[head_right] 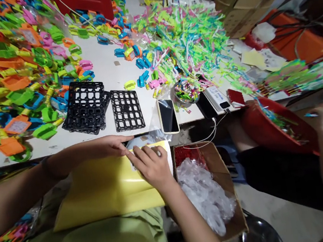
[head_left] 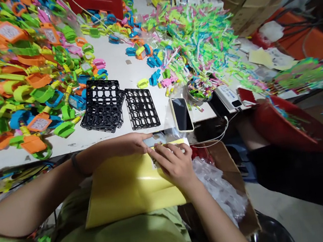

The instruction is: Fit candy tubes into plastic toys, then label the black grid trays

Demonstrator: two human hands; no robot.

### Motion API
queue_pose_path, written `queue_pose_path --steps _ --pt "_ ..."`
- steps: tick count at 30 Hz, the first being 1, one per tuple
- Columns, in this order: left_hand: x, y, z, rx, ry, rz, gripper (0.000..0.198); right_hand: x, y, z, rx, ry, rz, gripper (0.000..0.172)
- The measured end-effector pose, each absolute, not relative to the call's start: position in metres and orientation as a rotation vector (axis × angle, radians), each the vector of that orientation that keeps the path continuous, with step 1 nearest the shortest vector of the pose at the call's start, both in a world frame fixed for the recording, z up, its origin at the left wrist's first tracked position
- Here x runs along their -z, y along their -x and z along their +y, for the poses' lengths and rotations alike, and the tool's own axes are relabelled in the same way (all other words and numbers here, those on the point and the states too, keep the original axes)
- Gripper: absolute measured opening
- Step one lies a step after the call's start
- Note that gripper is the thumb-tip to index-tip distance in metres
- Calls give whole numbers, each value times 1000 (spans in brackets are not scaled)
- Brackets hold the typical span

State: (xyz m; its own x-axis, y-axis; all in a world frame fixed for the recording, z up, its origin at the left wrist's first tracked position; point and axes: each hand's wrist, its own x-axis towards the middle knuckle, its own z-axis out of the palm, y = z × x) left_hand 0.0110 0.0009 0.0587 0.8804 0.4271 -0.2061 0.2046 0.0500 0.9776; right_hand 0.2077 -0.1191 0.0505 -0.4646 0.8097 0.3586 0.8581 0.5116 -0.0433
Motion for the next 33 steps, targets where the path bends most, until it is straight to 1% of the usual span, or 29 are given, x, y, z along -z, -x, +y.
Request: queue_pose_path --steps 3,5,9,12,18,24,26,29,31,33 --pt "-62 -9 0 -143 -1541 531 25 -50 -217 -122 295 1292 -2417 45" --pt "-63 -8 -1 -124 -1525 560 36 -49 -221 -126 320 1315 -2390 43" --pt "-68 -9 -6 -92 -1457 638 58 -51 -217 -132 290 1417 -2298 50" --pt "-75 -11 -11 -93 -1457 687 67 -58 -207 -131 286 1432 -2304 53" --pt "-87 -8 -15 -142 -1533 640 60 -71 -204 -125 394 1297 -2350 48" --pt "-94 -4 -20 -119 -1484 583 67 -77 -211 -125 396 1122 -2362 29" --pt "-96 -4 -20 -111 -1498 578 65 -79 -211 -127 343 1135 -2322 25" --pt "-98 -4 -16 -188 -1485 581 62 -80 -210 -132 296 1231 -2190 18" --pt "-98 -3 -12 -212 -1422 552 65 -80 -210 -135 334 1298 -2131 21" --pt "-97 -2 -5 -172 -1328 504 69 -79 -212 -136 366 1321 -2157 30"
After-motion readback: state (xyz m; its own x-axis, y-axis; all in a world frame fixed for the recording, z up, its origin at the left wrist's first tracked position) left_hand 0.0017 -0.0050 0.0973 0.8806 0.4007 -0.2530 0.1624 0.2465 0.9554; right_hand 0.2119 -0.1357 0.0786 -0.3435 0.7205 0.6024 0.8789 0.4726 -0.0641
